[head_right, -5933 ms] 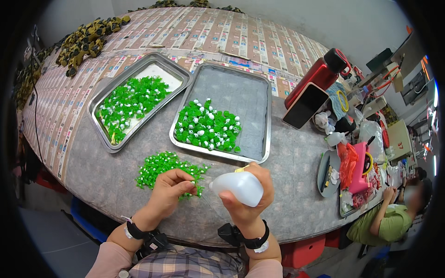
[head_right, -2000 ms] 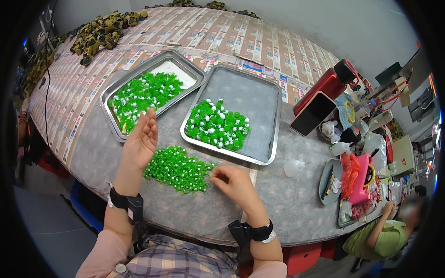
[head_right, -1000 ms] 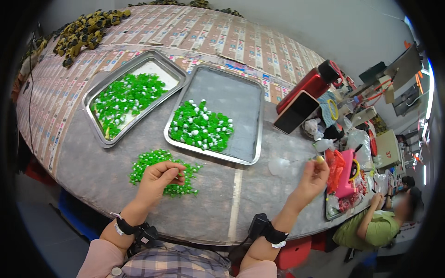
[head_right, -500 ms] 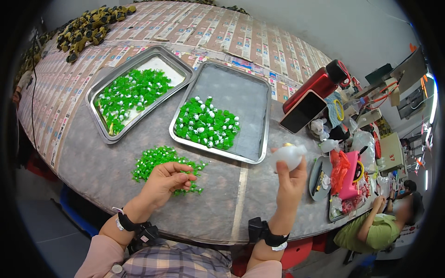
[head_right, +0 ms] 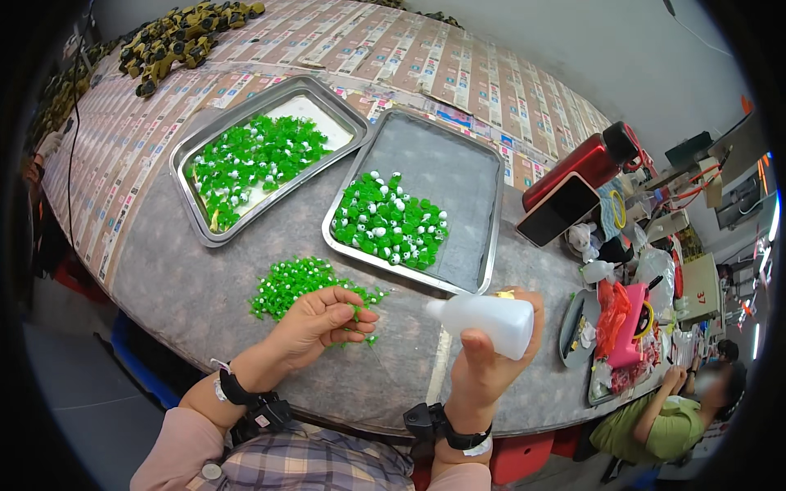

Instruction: The person sits at a table and assembles small green and white candy pieces. They pick up a green piece, apply a substance from a squeeze bottle, and attach a white piece to it. The finished candies are placed into a metal tray.

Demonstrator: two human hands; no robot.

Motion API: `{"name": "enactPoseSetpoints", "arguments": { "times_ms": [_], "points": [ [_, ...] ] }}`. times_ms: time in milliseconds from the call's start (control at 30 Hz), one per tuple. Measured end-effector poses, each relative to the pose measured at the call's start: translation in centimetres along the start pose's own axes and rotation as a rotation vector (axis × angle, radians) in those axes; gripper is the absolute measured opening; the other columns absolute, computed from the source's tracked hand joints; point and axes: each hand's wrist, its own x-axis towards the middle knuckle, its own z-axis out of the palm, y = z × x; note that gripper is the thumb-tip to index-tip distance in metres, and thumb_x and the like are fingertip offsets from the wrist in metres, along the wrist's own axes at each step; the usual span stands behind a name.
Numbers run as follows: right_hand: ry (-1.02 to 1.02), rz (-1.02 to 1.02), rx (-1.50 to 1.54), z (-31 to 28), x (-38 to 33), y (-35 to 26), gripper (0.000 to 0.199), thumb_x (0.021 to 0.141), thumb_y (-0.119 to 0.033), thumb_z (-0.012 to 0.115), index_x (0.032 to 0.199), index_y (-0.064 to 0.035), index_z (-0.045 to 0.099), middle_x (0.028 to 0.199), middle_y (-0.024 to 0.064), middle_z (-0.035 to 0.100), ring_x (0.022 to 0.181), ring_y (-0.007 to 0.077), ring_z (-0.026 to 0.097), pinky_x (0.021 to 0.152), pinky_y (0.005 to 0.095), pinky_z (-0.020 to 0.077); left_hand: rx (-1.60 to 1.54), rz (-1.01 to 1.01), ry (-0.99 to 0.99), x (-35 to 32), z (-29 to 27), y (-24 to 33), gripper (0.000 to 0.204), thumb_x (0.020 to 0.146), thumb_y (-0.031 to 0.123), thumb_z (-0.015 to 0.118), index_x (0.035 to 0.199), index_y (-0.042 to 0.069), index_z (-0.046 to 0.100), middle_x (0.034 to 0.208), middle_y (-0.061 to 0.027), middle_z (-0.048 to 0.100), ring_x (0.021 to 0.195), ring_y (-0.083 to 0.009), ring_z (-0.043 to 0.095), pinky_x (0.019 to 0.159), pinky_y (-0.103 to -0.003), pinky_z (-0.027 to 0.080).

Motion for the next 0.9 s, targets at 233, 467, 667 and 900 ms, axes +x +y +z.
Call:
{"name": "enactPoseSetpoints", "arguments": {
  "times_ms": [233, 467, 667, 900],
  "points": [
    [-0.017, -0.133, -0.171, 0.1, -1.9, 2.0, 0.063, 0.062, -0.056, 0.062, 0.085, -0.0026, 0.037, 0.075, 0.0036, 0.038, 0.063, 0.0108, 0.041, 0.056, 0.0214, 0.0364, -0.075, -0.043, -0.060, 0.3, -1.1, -0.8, 0.011, 0.078, 0.010, 0.055, 0.087, 0.004, 0.053, 0.079, -0.0063, 0.058, 0.070, -0.0128, 0.058, 0.065, -0.026, 0.050],
    [-0.147, -0.171, -0.174, -0.3, -2.9, 2.6, 0.058, 0.058, -0.047, 0.070, 0.086, -0.0035, 0.046, 0.073, 0.0045, 0.044, 0.062, 0.0159, 0.043, 0.064, 0.0342, 0.0381, -0.091, -0.095, -0.056, 0.1, -0.8, -0.6, 0.010, 0.076, 0.010, 0.057, 0.082, 0.004, 0.052, 0.076, -0.0055, 0.057, 0.067, -0.0115, 0.057, 0.063, -0.025, 0.050],
    [-0.213, -0.217, -0.188, -0.3, -2.8, 2.8, 0.057, 0.059, -0.042, 0.071, 0.091, -0.0024, 0.046, 0.075, 0.0055, 0.045, 0.063, 0.0163, 0.044, 0.065, 0.0347, 0.0389, -0.092, -0.099, -0.059, 0.1, -0.7, -0.5, 0.009, 0.077, 0.010, 0.057, 0.080, 0.004, 0.051, 0.074, -0.0059, 0.057, 0.065, -0.0112, 0.057, 0.062, -0.025, 0.050],
    [-0.253, -0.213, -0.205, 0.1, -2.9, 2.8, 0.054, 0.060, -0.040, 0.071, 0.090, -0.0021, 0.047, 0.074, 0.0051, 0.045, 0.063, 0.0161, 0.044, 0.062, 0.0324, 0.0384, -0.089, -0.105, -0.057, 0.1, -0.9, -0.6, 0.009, 0.077, 0.012, 0.057, 0.079, 0.004, 0.052, 0.073, -0.0061, 0.057, 0.064, -0.0115, 0.057, 0.059, -0.024, 0.049]
  ]
}}
